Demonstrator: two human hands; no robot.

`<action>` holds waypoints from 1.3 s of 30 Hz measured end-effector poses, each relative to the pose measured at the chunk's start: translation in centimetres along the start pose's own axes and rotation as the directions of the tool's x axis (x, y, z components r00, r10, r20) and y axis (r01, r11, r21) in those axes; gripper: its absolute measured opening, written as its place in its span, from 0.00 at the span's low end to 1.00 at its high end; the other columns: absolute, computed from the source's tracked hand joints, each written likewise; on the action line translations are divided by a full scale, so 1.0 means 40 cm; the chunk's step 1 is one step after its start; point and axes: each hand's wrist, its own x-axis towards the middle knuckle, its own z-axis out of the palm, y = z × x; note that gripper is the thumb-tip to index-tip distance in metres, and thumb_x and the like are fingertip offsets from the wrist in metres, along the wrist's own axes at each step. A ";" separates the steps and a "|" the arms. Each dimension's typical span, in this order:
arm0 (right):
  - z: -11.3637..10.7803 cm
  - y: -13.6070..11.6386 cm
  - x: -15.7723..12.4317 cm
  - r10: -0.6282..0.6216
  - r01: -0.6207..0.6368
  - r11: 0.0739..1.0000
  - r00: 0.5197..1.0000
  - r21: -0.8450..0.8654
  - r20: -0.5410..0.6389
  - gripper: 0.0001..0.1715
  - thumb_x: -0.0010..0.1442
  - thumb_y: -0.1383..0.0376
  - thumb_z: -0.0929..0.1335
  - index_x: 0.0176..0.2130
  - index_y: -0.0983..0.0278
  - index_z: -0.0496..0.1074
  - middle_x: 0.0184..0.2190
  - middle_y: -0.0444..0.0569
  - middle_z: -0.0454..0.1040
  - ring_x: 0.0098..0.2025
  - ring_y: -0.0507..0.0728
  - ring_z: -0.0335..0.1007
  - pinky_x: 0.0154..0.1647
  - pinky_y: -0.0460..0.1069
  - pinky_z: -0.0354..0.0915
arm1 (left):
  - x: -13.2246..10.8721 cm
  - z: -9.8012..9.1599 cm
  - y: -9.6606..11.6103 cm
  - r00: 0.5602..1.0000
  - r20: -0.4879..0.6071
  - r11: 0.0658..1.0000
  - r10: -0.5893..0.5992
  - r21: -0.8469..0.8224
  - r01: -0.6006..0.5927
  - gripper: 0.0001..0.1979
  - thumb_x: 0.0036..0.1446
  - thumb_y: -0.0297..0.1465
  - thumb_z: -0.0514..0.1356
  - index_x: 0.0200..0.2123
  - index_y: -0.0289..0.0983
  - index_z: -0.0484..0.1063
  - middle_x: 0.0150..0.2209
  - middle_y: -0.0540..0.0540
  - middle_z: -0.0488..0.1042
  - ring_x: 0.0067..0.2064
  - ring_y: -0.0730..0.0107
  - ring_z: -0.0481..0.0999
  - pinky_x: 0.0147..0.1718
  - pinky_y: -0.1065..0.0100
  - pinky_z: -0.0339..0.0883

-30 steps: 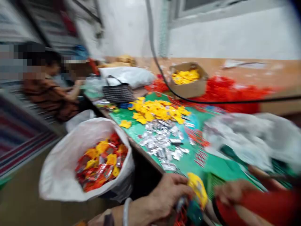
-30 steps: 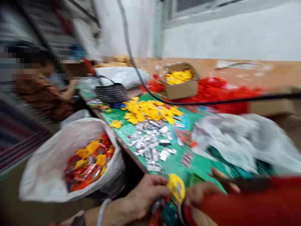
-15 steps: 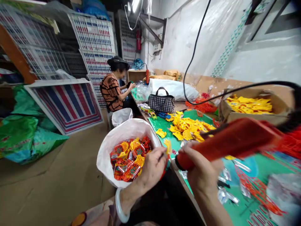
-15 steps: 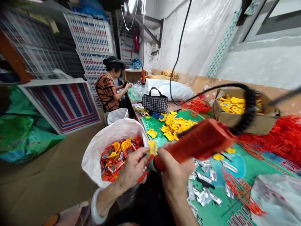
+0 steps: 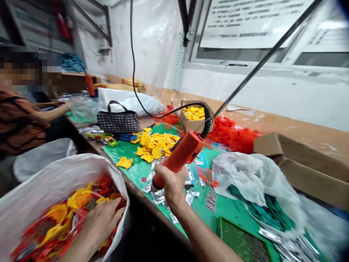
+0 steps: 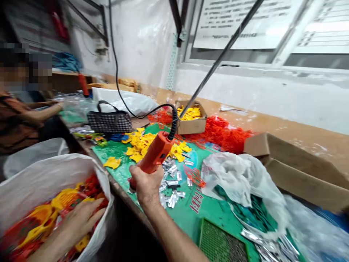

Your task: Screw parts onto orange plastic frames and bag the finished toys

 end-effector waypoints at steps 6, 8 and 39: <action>-0.297 -0.039 0.000 -0.113 0.058 0.980 0.950 -0.193 -0.291 0.14 0.38 0.62 0.75 0.25 0.67 0.72 0.20 0.42 0.70 0.21 0.51 0.63 0.23 0.48 0.62 | 0.005 0.057 0.191 0.912 -0.238 0.927 0.335 -0.088 -0.363 0.17 0.60 0.37 0.53 0.46 0.39 0.77 0.46 0.39 0.80 0.51 0.52 0.76 0.52 0.57 0.67; -0.398 -0.058 -0.007 -0.173 0.085 0.967 0.911 -0.239 -0.374 0.17 0.39 0.61 0.77 0.28 0.66 0.72 0.22 0.42 0.71 0.22 0.51 0.64 0.24 0.48 0.63 | 0.027 0.080 0.298 0.882 -0.145 0.863 0.448 -0.189 -0.469 0.16 0.62 0.35 0.52 0.46 0.38 0.76 0.44 0.40 0.81 0.48 0.56 0.77 0.49 0.61 0.69; -0.810 0.020 0.099 0.153 -0.052 -0.231 0.984 -0.972 -0.089 0.19 0.64 0.60 0.67 0.53 0.65 0.68 0.51 0.53 0.71 0.49 0.59 0.72 0.48 0.58 0.71 | 0.318 0.294 0.744 0.846 0.307 0.894 0.435 -0.033 -0.447 0.18 0.62 0.35 0.59 0.54 0.36 0.68 0.53 0.41 0.71 0.48 0.58 0.75 0.45 0.52 0.72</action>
